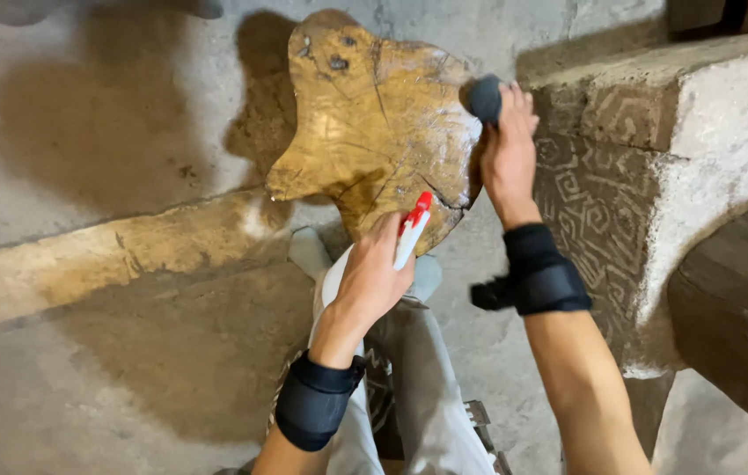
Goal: The person sprays a liquid from a white bottle onto several wooden surfaces and wipes them with a dark cloth. The person cleans a round wooden stool, a small wooden stool, and a wooden pallet bench, moving between items and wiping different areas of each.
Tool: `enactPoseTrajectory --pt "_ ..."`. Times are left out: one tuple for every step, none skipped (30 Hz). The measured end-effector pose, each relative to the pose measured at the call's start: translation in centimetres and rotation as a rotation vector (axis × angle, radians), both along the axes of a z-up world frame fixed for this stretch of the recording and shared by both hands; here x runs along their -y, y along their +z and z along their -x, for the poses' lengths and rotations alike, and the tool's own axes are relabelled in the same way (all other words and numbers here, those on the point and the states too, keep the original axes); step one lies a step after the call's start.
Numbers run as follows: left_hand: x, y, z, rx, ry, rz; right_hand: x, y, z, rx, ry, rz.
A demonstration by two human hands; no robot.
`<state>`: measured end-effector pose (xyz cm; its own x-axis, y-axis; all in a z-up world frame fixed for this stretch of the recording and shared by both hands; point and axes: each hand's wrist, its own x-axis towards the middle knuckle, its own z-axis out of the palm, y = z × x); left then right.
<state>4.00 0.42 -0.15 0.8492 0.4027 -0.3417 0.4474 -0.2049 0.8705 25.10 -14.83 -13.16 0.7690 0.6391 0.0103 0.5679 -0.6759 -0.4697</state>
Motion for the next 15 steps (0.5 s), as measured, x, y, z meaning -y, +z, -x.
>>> enactPoseTrajectory --pt "-0.3 -0.5 -0.9 0.004 -0.006 -0.001 -0.7 -0.1 0.1 0.004 -0.006 -0.001" --pt "-0.4 -0.9 -1.4 -0.052 -0.046 -0.035 -1.2 -0.1 0.5 -0.058 -0.046 -0.065" --pt "-0.7 -1.4 -2.0 -0.108 -0.087 -0.069 -1.8 -0.2 1.0 -0.119 -0.087 -0.13" --pt "-1.1 -1.4 -2.6 -0.106 -0.092 -0.066 -1.2 0.8 2.5 -0.117 -0.092 -0.127" --pt "-1.5 -1.4 -3.2 -0.078 -0.075 -0.076 -0.7 1.9 4.1 -0.086 -0.05 -0.08" --pt "-2.0 -1.5 -3.8 -0.047 -0.052 -0.087 -0.3 2.9 5.4 -0.052 -0.002 -0.035" --pt "-2.4 -1.5 -4.0 -0.042 -0.05 -0.086 0.4 3.2 6.6 -0.047 -0.001 -0.034" --pt "-2.9 -1.5 -4.0 -0.004 -0.04 -0.104 1.2 3.6 7.8 -0.086 0.02 0.013" --pt "-3.4 -1.5 -4.1 0.034 -0.03 -0.121 1.9 3.9 9.0 -0.124 0.04 0.061" --pt "-3.9 -1.3 -3.7 0.036 -0.029 -0.119 2.0 3.6 8.1 -0.122 0.041 0.063" --pt "-4.3 -1.1 -3.4 0.056 -0.017 -0.093 2.1 3.3 7.2 -0.1 0.074 0.09" --pt "-5.0 -1.0 -3.0 0.075 -0.009 -0.073 2.0 2.9 6.3 -0.078 0.105 0.112" --pt "-5.6 -0.5 -2.8 0.076 -0.01 -0.077 0.4 2.3 4.2 -0.077 0.103 0.108" --pt "-6.3 0.0 -2.4 0.042 -0.012 -0.068 -1.2 1.8 2.3 -0.051 0.062 0.092" --pt "-6.9 0.5 -2.0 0.007 -0.013 -0.058 -2.8 1.1 0.5 -0.025 0.021 0.077"
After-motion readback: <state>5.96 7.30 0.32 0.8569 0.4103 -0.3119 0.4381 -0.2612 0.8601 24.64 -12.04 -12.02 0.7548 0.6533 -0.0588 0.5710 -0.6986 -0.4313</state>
